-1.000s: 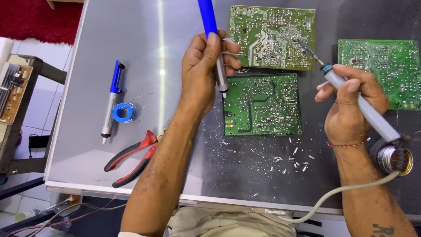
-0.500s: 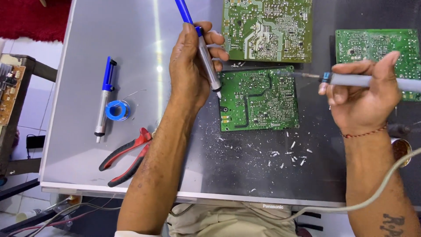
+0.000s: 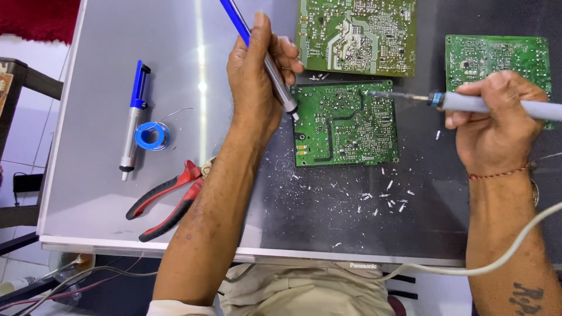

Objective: The person uses a soldering iron and a desoldering pump to remove components from a green circuit board. They repeatedly heat solder joints and use the pump to extract molten solder, occasionally repositioning the board on the work surface.

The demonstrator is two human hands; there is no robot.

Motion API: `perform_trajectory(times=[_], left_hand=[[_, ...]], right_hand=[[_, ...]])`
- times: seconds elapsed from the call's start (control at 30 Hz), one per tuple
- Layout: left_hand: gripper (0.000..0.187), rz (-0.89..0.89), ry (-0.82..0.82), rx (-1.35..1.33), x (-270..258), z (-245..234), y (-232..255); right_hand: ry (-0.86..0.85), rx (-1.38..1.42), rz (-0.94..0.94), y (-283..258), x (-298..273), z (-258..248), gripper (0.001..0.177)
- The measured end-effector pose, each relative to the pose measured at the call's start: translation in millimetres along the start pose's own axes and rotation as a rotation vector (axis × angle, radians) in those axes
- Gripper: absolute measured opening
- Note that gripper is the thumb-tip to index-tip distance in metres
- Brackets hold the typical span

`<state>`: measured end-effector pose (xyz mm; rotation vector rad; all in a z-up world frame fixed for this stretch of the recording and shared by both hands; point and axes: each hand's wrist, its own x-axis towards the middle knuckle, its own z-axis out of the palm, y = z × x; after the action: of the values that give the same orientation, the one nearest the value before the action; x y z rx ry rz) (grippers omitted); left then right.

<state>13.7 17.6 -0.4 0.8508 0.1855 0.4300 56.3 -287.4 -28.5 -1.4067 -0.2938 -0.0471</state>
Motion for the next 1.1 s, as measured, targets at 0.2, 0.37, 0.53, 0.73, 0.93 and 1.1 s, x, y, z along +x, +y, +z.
perform_trajectory(times=[0.2, 0.37, 0.53, 0.73, 0.93, 1.1], left_hand=[[0.038, -0.033, 0.021, -0.051, -6, 1, 6], [0.032, -0.006, -0.062, -0.095, -2, -8, -1], [0.034, -0.012, 0.008, -0.211, 2, -11, -11], [0.037, 0.045, 0.049, -0.103, 1, -10, -18], [0.039, 0.101, 0.043, 0.024, 0, -7, -21], [0.037, 0.140, 0.030, 0.066, -2, -2, -20]], right_hand=[[0.063, -0.003, 0.001, 15, -29, -1, 0.024], [-0.008, -0.100, -0.050, 7, -29, 13, 0.016], [-0.017, -0.148, -0.050, 12, -28, 32, 0.014], [0.033, -0.115, -0.066, 29, -35, 31, 0.014], [0.029, -0.143, -0.030, 34, -35, 31, 0.017], [0.009, -0.181, -0.016, 34, -34, 33, 0.015]])
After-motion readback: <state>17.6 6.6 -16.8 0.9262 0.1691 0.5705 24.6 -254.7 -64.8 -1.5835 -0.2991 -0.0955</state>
